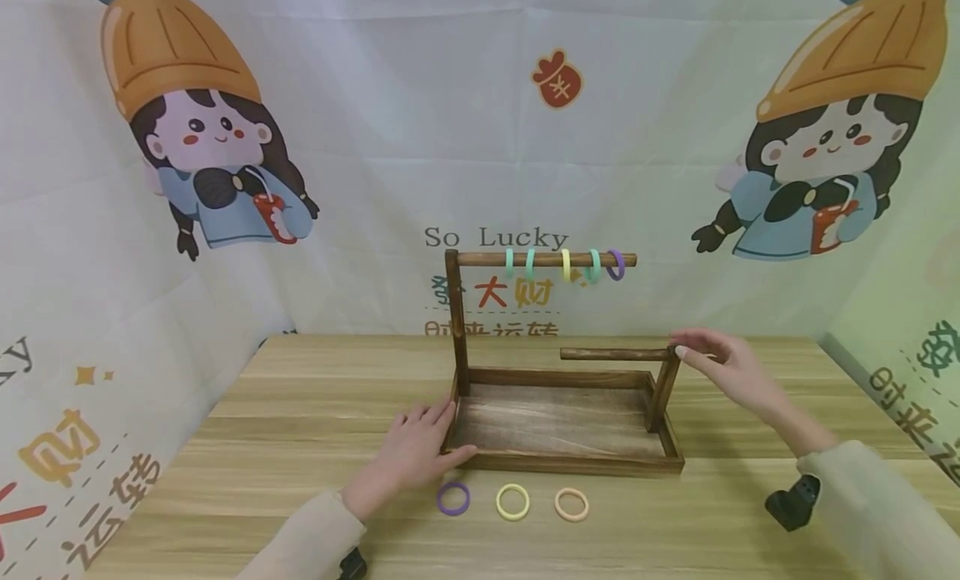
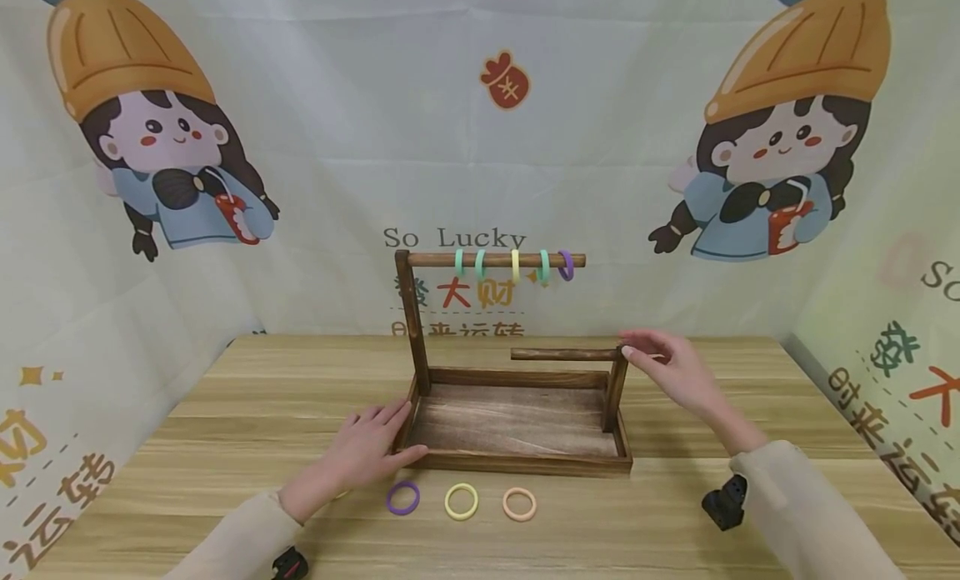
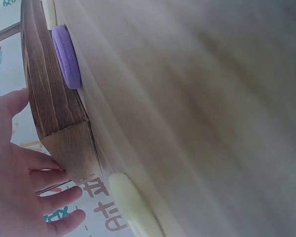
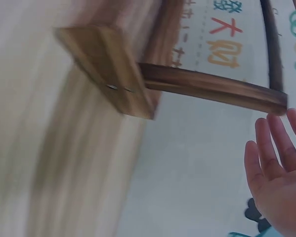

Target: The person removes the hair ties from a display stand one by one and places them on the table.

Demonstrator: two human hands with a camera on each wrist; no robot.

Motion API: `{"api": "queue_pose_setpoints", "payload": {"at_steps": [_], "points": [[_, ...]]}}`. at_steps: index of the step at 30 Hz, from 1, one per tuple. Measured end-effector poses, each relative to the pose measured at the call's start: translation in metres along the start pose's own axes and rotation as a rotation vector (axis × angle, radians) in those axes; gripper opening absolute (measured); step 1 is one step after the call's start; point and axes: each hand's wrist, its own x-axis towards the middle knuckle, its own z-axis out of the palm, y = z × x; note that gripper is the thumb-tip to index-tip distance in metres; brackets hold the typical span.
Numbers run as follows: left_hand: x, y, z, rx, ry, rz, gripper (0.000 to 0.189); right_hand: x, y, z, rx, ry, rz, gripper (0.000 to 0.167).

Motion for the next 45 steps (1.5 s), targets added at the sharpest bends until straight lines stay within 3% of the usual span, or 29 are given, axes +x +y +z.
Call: {"api": "queue_pose_setpoints", "payload": {"at_steps": [11,20,31,45], "points": [[0.000,0.000,-0.001,-0.007,-0.005,-0.004,0.078,0.034,-0.023,-0.025,-0.038,-0.001,-0.106,0.038],[0.000,0.001,-0.002,-0.007,-0.011,-0.001,0.079,0.064,-0.049,-0.036,-0.117,-0.029,-0.101,0.043],[0.000,-0.001,-0.001,0.004,-0.015,0.004,0.079,0.087,-0.057,-0.028,-0.191,-0.099,-0.092,0.053],[-0.001,0.000,-0.003,0.003,-0.022,0.004,0.080,0.110,-0.061,-0.015,-0.295,-0.165,-0.162,0.055]]}}
